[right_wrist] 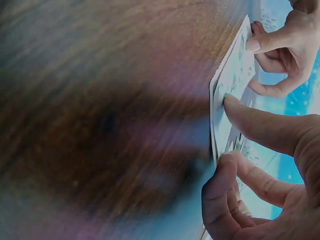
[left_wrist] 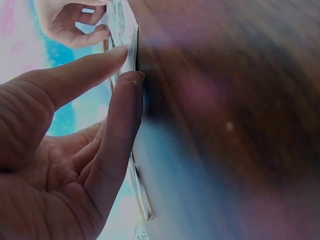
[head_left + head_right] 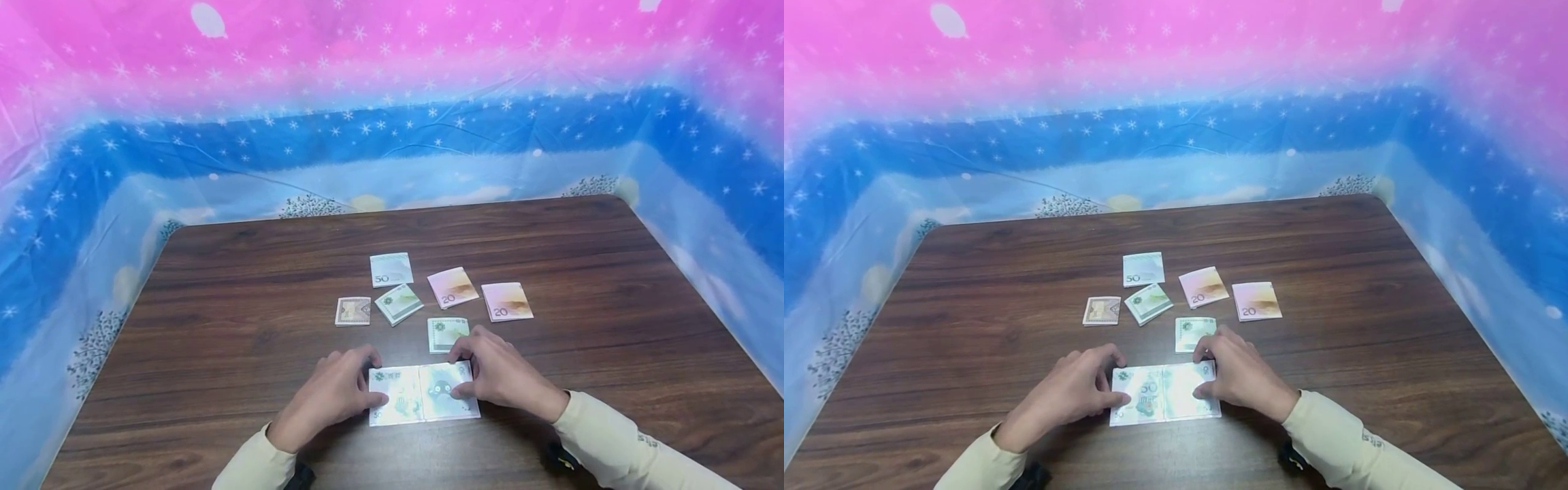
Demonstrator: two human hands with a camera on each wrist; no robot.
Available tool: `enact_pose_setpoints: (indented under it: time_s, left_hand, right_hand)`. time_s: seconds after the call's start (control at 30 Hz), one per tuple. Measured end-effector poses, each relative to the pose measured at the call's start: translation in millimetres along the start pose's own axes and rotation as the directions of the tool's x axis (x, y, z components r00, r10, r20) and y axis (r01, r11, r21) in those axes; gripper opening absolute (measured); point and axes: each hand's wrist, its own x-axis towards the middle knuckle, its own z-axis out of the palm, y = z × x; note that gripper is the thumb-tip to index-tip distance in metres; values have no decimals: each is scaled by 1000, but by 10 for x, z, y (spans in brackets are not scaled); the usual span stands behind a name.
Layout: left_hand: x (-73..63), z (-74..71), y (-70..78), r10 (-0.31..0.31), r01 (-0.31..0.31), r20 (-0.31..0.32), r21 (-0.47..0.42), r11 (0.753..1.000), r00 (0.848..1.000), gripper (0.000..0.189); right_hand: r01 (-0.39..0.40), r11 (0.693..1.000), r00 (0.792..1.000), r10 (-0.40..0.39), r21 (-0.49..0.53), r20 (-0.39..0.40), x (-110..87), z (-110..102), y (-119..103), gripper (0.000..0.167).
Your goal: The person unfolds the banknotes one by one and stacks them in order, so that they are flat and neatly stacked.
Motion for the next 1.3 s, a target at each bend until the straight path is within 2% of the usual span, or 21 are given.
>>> enact_pose_setpoints:
  time_s: [0.13, 0.23, 0.4, 0.57, 0.67, 0.8, 0.9, 0.97, 1.03, 1.13, 1.3]
  left_hand:
    - [23, -58, 21, -1, 1, -38, -5, 1000, 999, 40]
    - [65, -132, 47, -17, 16, -89, -18, 1000, 996, 36]
    - [215, -276, 79, -48, 51, -185, 14, 999, 982, 36]
    - [423, -360, 45, -3, 26, -252, 91, 996, 968, 47]
    - [577, -382, 19, 23, 7, -247, 120, 993, 969, 51]
    - [797, -375, -16, 56, -27, -200, 143, 989, 978, 48]
    - [936, -360, -22, 56, -37, -143, 133, 990, 988, 46]
    - [1011, -353, -19, 61, -46, -113, 127, 991, 992, 45]
    - [1077, -343, -24, 73, -60, -95, 132, 989, 993, 36]
    - [1148, -330, -39, 81, -71, -68, 138, 988, 994, 23]
    - [1196, -325, -59, 41, -36, -34, 134, 990, 999, 27]
  right_hand:
    - [1, 1000, 1000, -1, -26, -4, 59, -57, -45, 38]
    - [-7, 1000, 1000, 7, 11, -12, 182, -150, -71, 34]
    - [-35, 985, 999, 39, 171, -17, 515, -291, -32, 25]
    - [-114, 940, 993, 122, 320, -4, 873, -339, 17, 29]
    - [-187, 877, 981, 191, 443, 35, 1069, -317, 51, 37]
    - [-302, 758, 949, 295, 578, 109, 1263, -295, 101, 44]
    - [-365, 643, 921, 357, 673, 157, 1360, -289, 125, 46]
    - [-379, 564, 909, 377, 733, 180, 1414, -284, 137, 46]
    - [-386, 487, 898, 393, 783, 198, 1460, -288, 133, 47]
    - [-395, 422, 885, 413, 816, 215, 1515, -284, 121, 46]
    - [-413, 363, 874, 418, 835, 250, 1573, -263, 82, 48]
